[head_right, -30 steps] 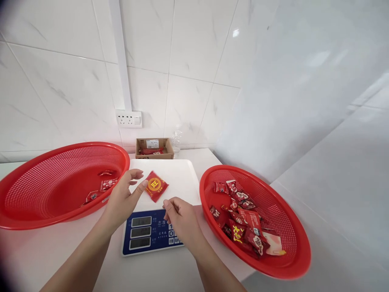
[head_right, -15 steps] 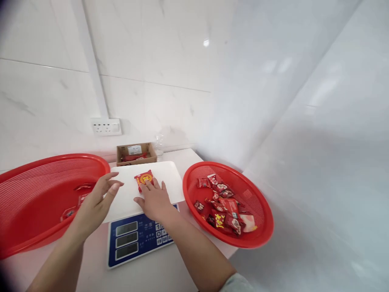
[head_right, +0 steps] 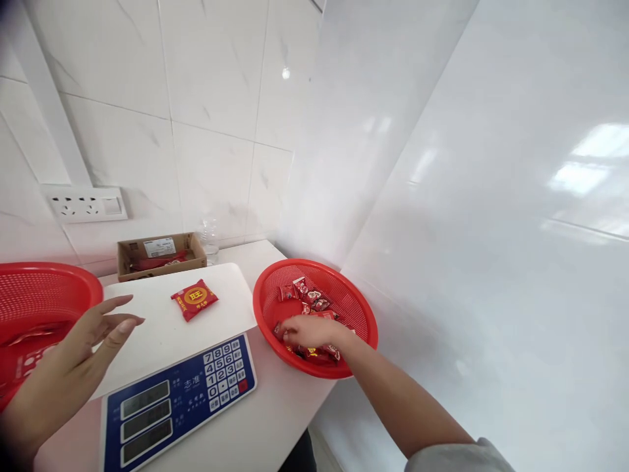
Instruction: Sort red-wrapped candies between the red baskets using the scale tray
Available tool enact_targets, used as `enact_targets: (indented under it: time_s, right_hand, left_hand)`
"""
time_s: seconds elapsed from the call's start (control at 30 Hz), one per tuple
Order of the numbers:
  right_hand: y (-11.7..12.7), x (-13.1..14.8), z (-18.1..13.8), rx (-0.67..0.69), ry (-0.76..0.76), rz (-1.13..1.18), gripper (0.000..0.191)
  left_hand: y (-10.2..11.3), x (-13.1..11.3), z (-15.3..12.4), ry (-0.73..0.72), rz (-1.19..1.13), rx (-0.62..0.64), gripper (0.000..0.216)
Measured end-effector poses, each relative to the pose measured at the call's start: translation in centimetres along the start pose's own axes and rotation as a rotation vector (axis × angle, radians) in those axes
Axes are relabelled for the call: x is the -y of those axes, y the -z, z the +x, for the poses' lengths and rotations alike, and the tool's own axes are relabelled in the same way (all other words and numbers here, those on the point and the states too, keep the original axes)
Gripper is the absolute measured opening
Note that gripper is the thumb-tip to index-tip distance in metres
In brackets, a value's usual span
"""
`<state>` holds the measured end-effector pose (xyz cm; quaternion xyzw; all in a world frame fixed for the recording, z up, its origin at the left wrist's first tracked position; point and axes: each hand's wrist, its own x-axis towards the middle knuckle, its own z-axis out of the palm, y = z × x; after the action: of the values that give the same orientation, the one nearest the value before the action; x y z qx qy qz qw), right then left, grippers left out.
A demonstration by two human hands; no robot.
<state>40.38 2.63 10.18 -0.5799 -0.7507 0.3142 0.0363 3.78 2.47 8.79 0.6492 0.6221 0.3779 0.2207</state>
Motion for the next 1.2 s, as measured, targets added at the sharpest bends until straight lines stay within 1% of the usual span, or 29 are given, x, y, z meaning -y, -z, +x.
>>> enact_targets:
  time_s: [0.03, 0.1, 0.2, 0.3, 0.4, 0.47, 0.53, 0.6, 0.7, 0.77, 0.8, 0.9, 0.97, 1.1, 1.2]
  right_hand:
    - [-0.5, -0.6, 0.1, 0.045, -0.007, -0.007, 0.020]
    - [-1.7, -1.5, 0.3, 0.071, -0.027, -0.023, 0.025]
    - [-2.8, -2.2, 1.1, 0.028, -0.048, -0.038, 0.037]
    - [-2.4, -3.0, 2.8, -0.072, -0.080, -0.060, 0.057]
    - [-1.3, -4.1, 4.6, -0.150, -0.136, -0.089, 0.067]
    - [-0.9, -4.6, 5.6, -0.133, -0.146, -0.095, 0.073]
    - [-0.9, -4.7, 6.3, -0.080, -0.134, -0.092, 0.081]
    - [-1.4, -4.6, 6.7, -0.036, -0.130, -0.098, 0.088]
    - [-2.4, -4.2, 7.2, -0.036, -0.147, -0.132, 0.093]
    - [-2.9, -4.3, 7.5, -0.060, -0.142, -0.148, 0.090]
    - [-2.9, -4.4, 7.7, -0.073, -0.131, -0.148, 0.084]
    - [-2.7, -5.3, 8.0, -0.137, -0.099, -0.113, 0.056]
    - [-2.4, -6.0, 8.2, -0.198, -0.109, -0.066, 0.042]
    - [-1.0, -6.7, 8.4, -0.309, -0.156, 0.093, 0.027]
    - [0.4, -6.3, 8.1, -0.417, -0.178, 0.264, 0.022]
  left_hand:
    - [0.0, -0.1, 0.0, 0.002, 0.014, 0.007, 0.065]
    - [0.1, -0.3, -0.1, 0.003, 0.031, 0.018, 0.063]
    - [0.0, -0.3, 0.0, -0.001, 0.030, 0.028, 0.060]
    - [0.0, 0.0, 0.1, -0.009, 0.028, 0.024, 0.060]
    - [0.1, 0.0, 0.0, -0.026, 0.032, 0.017, 0.061]
    - [0.3, -0.3, -0.1, -0.027, 0.045, 0.017, 0.061]
    - [0.4, -0.7, -0.2, -0.018, 0.071, 0.023, 0.059]
    - [0.4, -0.9, -0.3, -0.015, 0.093, 0.025, 0.058]
    - [0.1, -0.8, -0.3, -0.024, 0.089, 0.037, 0.060]
    - [-0.1, -0.6, -0.3, -0.039, 0.075, 0.050, 0.062]
    - [-0.2, -0.5, -0.3, -0.049, 0.068, 0.056, 0.063]
    - [-0.4, -0.5, -0.3, -0.069, 0.065, 0.067, 0.064]
    - [-0.3, -0.6, -0.3, -0.081, 0.066, 0.070, 0.064]
    - [-0.3, -0.8, -0.3, -0.076, 0.074, 0.066, 0.062]
    - [-0.3, -0.8, -0.3, -0.062, 0.075, 0.067, 0.063]
